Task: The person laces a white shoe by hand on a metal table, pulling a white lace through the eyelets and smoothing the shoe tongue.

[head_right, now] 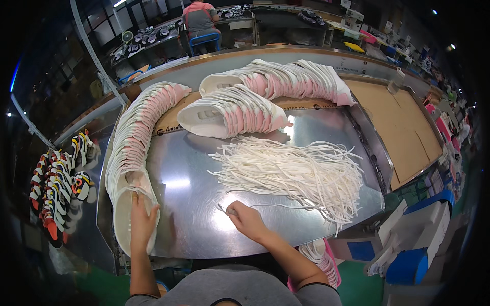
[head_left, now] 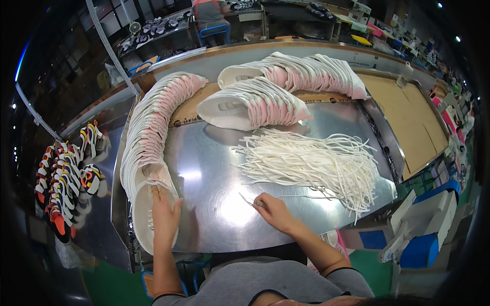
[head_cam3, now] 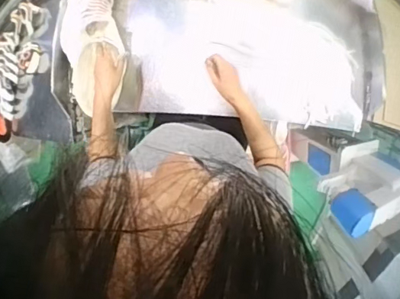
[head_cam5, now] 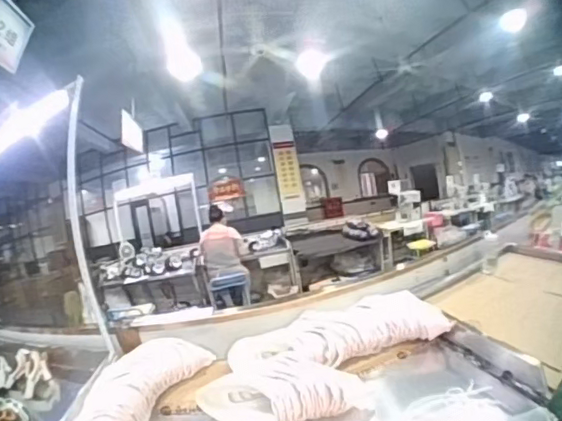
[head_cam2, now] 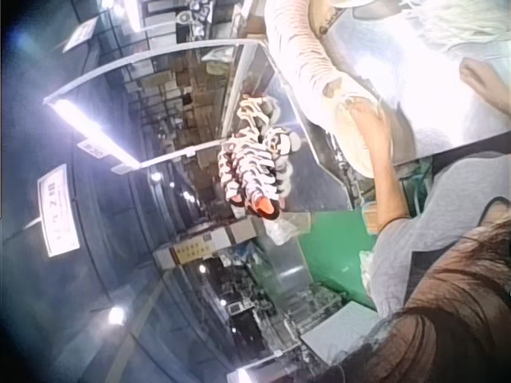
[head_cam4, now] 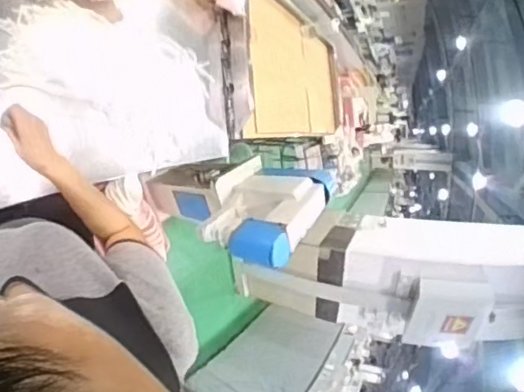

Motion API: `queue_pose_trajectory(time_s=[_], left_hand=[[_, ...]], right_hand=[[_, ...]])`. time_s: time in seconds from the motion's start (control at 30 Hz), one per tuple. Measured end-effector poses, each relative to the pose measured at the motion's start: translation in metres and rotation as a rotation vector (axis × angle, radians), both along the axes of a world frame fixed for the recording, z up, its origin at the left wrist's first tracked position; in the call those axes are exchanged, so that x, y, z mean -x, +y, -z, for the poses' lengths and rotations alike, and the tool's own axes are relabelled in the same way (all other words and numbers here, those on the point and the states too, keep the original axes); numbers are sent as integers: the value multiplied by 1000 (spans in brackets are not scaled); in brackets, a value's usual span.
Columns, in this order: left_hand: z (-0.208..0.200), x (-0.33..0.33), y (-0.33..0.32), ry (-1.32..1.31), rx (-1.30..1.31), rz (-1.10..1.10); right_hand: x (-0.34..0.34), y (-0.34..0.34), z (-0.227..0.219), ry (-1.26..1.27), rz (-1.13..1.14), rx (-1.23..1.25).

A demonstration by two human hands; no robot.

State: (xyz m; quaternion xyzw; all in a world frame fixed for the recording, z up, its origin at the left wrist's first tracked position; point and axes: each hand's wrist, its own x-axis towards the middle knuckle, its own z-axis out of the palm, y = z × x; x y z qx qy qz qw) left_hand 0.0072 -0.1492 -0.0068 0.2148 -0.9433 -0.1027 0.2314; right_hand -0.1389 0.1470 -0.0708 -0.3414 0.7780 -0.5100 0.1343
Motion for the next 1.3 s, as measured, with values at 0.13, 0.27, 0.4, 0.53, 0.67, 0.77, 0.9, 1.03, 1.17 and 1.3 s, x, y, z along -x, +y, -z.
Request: queue_pose_trajectory(time_s=[0.13, 0.27, 0.4, 0.53, 0.67, 0.77, 0.9, 1.03, 1.17, 1.3], left_hand=[[-32, 42, 69, -56, -282, 192], [-13, 172, 63, 143, -100, 257], [35, 305, -20, 405, 232, -232], [80, 328, -95, 251, -330, -156], [94, 299, -126, 365, -419, -74], [17, 267, -71, 665, -387, 29], [-90, 155, 67, 695, -161, 465], [-28, 47, 188, 255, 15, 732], [16, 34, 237, 47, -124, 710], [8, 20, 194, 42, -373, 781]], right_hand=[[-9, -6, -8, -151, 21, 132], [-16, 10, -21, -202, -25, 242], [-31, 54, -58, -654, -206, 344], [-45, 93, -80, -1005, -712, 919], [-42, 84, -59, -941, -496, 801], [-54, 77, -49, -1016, -222, 773], [-65, 85, -46, -1066, -146, 933], [-87, 91, -94, -1086, -400, 1099], [-103, 90, -125, -1039, -827, 1038], [-98, 84, -103, -1150, -399, 871]])
